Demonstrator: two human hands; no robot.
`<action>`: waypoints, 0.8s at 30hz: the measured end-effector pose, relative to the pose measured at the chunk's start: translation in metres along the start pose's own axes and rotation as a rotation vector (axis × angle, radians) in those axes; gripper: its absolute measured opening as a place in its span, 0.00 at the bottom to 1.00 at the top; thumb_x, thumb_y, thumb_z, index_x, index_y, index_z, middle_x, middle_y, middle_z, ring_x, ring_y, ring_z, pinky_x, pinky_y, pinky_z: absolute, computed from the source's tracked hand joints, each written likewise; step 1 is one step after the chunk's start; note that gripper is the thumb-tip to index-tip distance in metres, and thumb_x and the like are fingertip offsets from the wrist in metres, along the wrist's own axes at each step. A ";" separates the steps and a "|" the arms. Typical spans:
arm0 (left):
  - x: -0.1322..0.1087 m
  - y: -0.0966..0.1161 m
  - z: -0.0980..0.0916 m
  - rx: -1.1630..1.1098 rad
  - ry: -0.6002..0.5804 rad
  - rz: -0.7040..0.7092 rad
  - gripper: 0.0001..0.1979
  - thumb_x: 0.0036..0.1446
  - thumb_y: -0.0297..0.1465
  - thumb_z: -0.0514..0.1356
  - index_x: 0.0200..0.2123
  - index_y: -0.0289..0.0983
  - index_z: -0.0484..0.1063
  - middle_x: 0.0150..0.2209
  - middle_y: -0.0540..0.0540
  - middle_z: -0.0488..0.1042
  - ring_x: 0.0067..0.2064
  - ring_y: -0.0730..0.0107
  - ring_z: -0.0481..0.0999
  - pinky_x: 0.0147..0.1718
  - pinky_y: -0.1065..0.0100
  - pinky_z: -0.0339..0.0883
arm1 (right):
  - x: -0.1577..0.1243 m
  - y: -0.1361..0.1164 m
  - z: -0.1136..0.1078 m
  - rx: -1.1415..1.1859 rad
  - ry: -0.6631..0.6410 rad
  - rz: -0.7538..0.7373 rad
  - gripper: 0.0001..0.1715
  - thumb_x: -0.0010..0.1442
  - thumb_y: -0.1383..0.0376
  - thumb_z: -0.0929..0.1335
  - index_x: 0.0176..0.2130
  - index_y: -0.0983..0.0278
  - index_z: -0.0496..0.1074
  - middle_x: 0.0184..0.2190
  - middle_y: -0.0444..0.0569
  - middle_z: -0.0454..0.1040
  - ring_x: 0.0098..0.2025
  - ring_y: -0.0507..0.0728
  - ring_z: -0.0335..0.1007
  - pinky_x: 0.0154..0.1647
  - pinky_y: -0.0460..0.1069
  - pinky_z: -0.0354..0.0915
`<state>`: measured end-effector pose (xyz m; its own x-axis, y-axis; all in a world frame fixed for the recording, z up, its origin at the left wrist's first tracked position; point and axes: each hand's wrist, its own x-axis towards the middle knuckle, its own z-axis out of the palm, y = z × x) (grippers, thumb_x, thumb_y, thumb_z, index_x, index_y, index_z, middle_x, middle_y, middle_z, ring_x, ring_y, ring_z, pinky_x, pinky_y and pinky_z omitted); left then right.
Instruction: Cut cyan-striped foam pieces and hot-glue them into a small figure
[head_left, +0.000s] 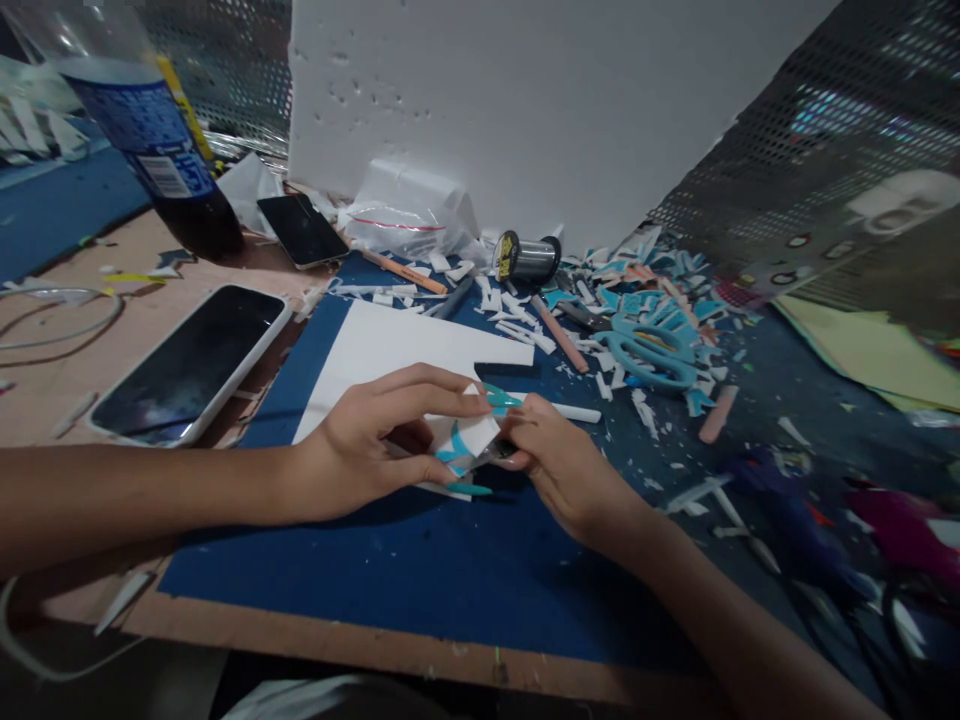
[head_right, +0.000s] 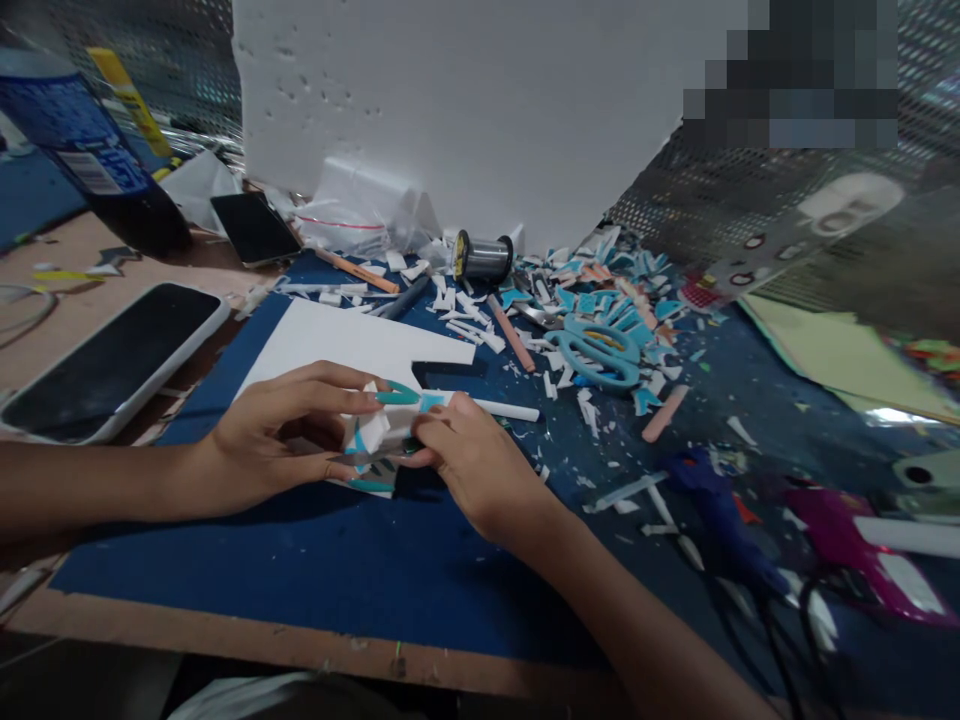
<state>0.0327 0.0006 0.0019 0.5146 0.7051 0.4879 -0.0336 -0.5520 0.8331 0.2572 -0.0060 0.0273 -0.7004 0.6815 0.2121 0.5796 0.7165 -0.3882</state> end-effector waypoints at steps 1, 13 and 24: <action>0.000 0.000 0.000 -0.003 -0.006 0.003 0.20 0.53 0.26 0.65 0.50 0.42 0.71 0.50 0.43 0.70 0.38 0.73 0.77 0.29 0.79 0.76 | 0.000 0.000 0.001 0.005 -0.003 0.003 0.15 0.66 0.69 0.55 0.31 0.63 0.62 0.27 0.50 0.66 0.31 0.56 0.59 0.30 0.50 0.60; -0.002 0.001 -0.001 0.026 -0.051 0.007 0.20 0.54 0.23 0.63 0.50 0.43 0.71 0.51 0.43 0.70 0.36 0.73 0.78 0.31 0.76 0.78 | 0.000 -0.003 0.006 0.027 -0.032 -0.001 0.15 0.62 0.73 0.55 0.38 0.62 0.68 0.34 0.53 0.71 0.34 0.58 0.62 0.34 0.52 0.62; -0.002 0.002 0.000 0.106 0.059 -0.191 0.32 0.50 0.33 0.68 0.58 0.44 0.64 0.50 0.43 0.75 0.44 0.61 0.79 0.42 0.63 0.77 | -0.001 -0.004 0.009 -0.079 0.025 0.063 0.09 0.64 0.72 0.55 0.32 0.61 0.57 0.29 0.50 0.64 0.31 0.58 0.58 0.29 0.50 0.59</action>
<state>0.0318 -0.0019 0.0029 0.4522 0.8242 0.3408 0.1514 -0.4475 0.8814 0.2524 -0.0111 0.0208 -0.6516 0.7282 0.2125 0.6538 0.6811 -0.3296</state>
